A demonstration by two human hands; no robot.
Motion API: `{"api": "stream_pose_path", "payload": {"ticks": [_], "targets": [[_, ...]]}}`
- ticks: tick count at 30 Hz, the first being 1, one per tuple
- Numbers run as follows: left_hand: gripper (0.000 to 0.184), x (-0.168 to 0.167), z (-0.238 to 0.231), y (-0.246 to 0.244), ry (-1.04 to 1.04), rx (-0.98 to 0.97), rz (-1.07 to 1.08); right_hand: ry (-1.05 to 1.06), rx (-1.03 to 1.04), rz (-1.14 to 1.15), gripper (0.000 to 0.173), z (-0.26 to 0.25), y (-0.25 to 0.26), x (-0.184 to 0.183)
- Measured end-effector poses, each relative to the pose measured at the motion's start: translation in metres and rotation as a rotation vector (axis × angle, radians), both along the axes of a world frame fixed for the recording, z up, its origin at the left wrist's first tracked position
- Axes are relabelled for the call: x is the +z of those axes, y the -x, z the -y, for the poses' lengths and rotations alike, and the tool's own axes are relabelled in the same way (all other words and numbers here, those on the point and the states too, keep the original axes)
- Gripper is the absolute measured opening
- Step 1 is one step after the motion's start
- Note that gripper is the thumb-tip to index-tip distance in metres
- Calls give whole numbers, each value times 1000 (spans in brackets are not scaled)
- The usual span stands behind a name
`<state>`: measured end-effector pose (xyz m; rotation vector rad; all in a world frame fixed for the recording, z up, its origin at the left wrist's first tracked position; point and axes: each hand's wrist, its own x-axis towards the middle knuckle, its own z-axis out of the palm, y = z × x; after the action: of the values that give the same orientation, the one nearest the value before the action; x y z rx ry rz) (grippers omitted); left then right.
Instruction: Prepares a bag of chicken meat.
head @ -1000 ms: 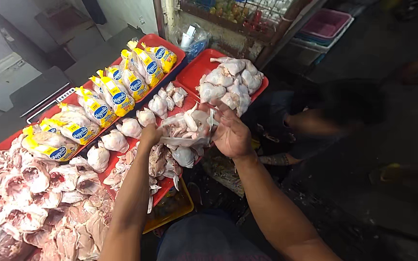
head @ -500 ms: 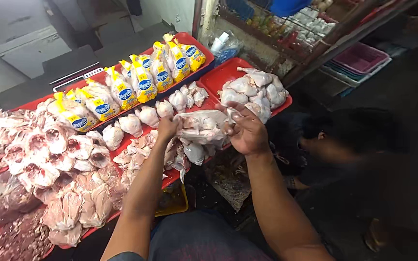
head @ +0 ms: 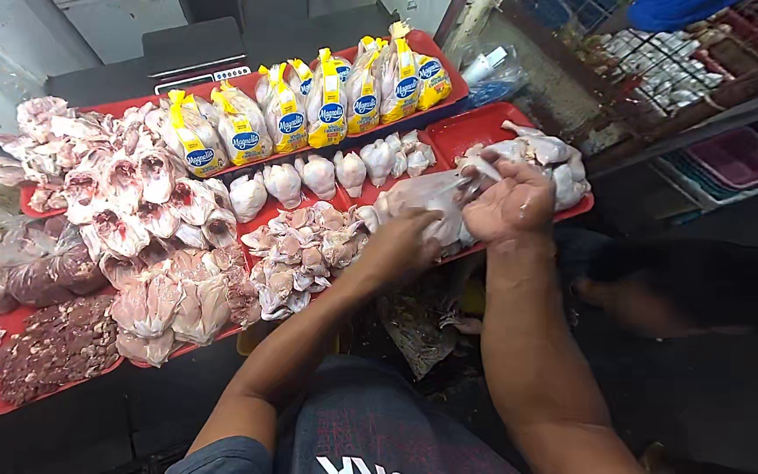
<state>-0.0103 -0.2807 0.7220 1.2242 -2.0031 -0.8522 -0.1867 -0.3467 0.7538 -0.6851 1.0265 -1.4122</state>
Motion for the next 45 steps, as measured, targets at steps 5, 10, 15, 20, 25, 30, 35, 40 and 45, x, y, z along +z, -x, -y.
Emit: {"api": "stream_pose_path", "payload": {"ticks": [5, 10, 15, 20, 25, 30, 35, 40, 45], "targets": [[42, -86, 57, -151, -281, 380, 207, 283, 95, -44, 47, -57, 47, 71], [48, -154, 100, -224, -502, 337, 469, 587, 110, -470, 31, -123, 90, 114], [46, -174, 97, -222, -581, 268, 420, 359, 27, -299, 37, -209, 110, 82], [37, -132, 92, -225, -410, 241, 320, -148, -326, -185, 43, -283, 104, -34], [32, -74, 75, -203, -76, 79, 296, -616, -817, -211, 17, -352, 61, -149], [34, -59, 79, -177, 113, -261, 260, -757, -1074, -148, 11, -431, 40, -194], [34, -85, 49, -133, -195, -564, 479, -897, -1164, -94, 10, -490, 37, -208], [48, -157, -9, -122, -9, -129, 655, -1043, -1152, -105, 8, -524, 40, -238], [60, -147, -57, -103, -10, 100, 831, -1097, -1061, -142, 8, -544, 60, -265]]}}
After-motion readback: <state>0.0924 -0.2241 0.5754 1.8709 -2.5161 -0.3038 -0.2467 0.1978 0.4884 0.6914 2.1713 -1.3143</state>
